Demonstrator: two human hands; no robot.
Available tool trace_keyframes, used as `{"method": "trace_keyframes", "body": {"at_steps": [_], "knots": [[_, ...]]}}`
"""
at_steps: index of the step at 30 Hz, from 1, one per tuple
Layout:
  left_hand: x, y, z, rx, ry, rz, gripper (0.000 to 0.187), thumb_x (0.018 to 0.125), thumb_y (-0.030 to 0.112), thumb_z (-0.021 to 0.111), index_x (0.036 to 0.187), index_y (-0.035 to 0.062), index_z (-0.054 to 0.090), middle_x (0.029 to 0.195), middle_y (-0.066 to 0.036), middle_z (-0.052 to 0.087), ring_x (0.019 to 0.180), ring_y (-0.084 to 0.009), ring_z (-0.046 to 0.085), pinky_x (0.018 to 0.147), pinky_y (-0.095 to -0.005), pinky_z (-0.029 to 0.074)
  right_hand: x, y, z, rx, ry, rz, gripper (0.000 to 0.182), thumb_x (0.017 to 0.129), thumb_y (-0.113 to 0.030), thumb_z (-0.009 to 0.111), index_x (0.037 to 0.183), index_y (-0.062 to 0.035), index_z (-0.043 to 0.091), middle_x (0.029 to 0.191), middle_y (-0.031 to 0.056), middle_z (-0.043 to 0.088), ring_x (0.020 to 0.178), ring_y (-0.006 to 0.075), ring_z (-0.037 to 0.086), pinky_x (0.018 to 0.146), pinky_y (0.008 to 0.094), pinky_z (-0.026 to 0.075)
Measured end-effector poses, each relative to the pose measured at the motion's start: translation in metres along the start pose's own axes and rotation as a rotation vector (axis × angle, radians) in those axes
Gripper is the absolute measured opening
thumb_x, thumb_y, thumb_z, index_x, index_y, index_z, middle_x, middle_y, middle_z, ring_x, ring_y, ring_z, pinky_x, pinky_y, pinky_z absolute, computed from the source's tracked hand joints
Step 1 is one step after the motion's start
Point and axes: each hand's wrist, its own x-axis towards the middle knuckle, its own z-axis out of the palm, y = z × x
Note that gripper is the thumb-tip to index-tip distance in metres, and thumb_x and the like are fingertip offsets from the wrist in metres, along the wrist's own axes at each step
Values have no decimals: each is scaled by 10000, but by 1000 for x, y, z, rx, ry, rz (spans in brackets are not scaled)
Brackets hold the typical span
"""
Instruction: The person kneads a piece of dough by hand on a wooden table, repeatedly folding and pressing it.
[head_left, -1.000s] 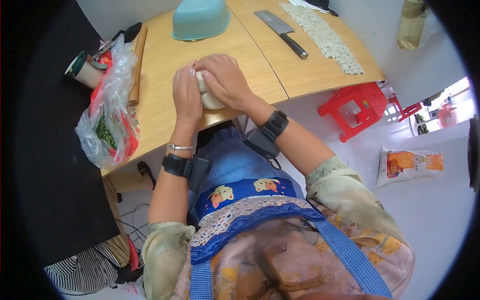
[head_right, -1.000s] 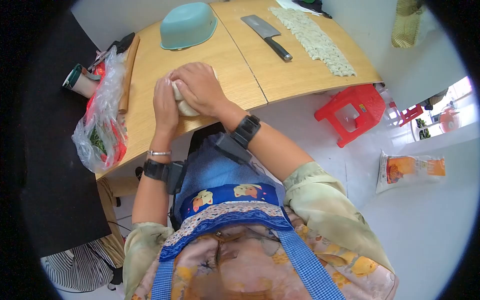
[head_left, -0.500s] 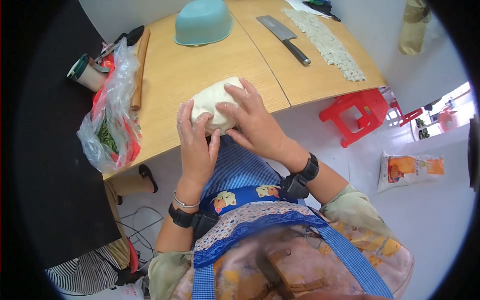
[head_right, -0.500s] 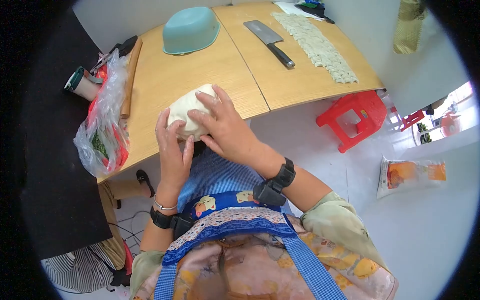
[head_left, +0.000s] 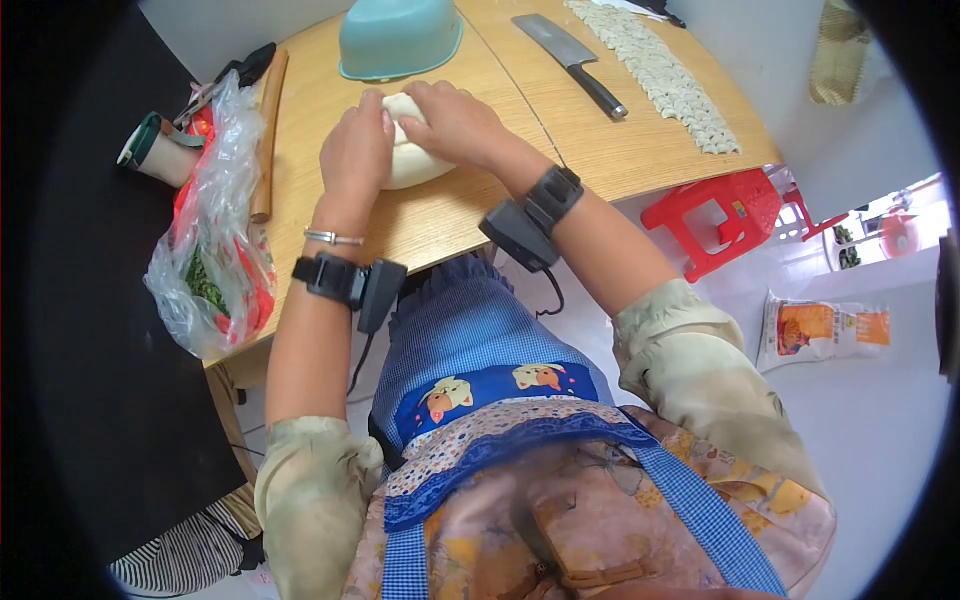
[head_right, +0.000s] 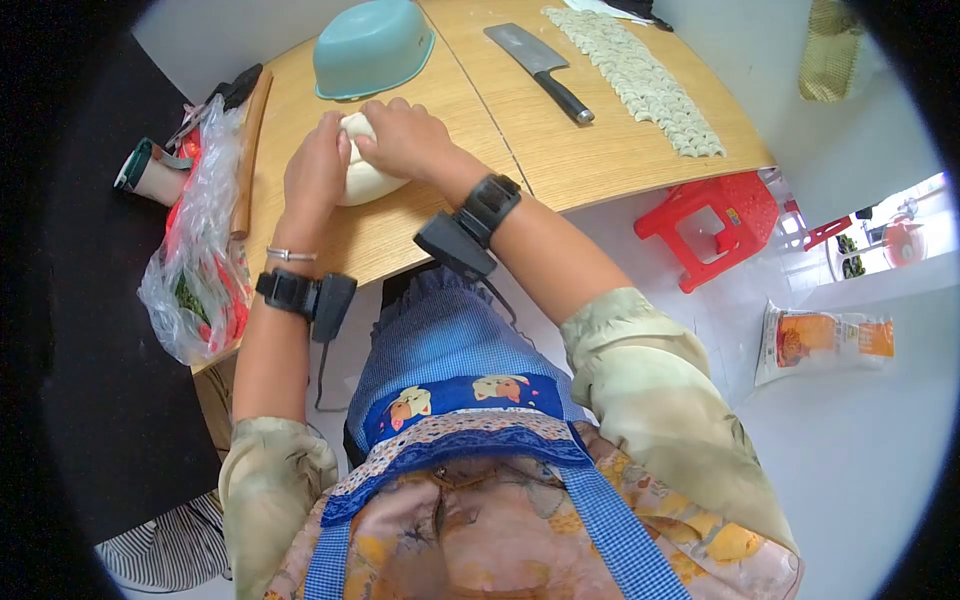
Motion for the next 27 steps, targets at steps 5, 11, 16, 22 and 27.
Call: {"method": "trace_keyframes", "body": {"at_steps": [5,11,16,22,27], "knots": [[-7,-9,15,-3,153,-138,409,1042,413,489,1179,34,561,1048,-264,663,953,-442,672,816,-519,543,-5,5,3,-14,40,2,497,956,-419,538,1333,-99,582,1189,232,647,1084,435,631,930,535,512],[-52,6,-3,-51,24,-255,483,1036,445,481,1270,25,530,1106,-290,636,996,-490,643,856,-547,524,-51,0,13,-6,229,-124,512,957,-383,555,1359,-66,543,1308,252,574,1179,430,576,1001,507,473],[-88,-5,-1,-464,147,-148,378,945,254,618,1219,15,517,1140,-244,584,1051,-402,604,919,-479,494,-83,-2,7,175,337,-256,521,833,-262,681,1310,-94,553,1305,234,522,1141,448,551,971,501,482],[-132,27,-33,-693,343,12,325,719,-30,691,970,32,494,954,-106,462,927,-272,490,858,-352,440,-134,-42,-21,269,405,-284,387,615,-19,716,965,-79,563,1093,167,509,1032,383,521,864,434,469],[-116,67,-107,-534,581,314,355,667,-25,782,824,45,472,874,-75,437,834,-244,459,742,-330,400,-145,-74,-68,119,629,-514,426,591,12,776,942,-102,562,1071,139,491,1030,344,516,857,424,455]]}}
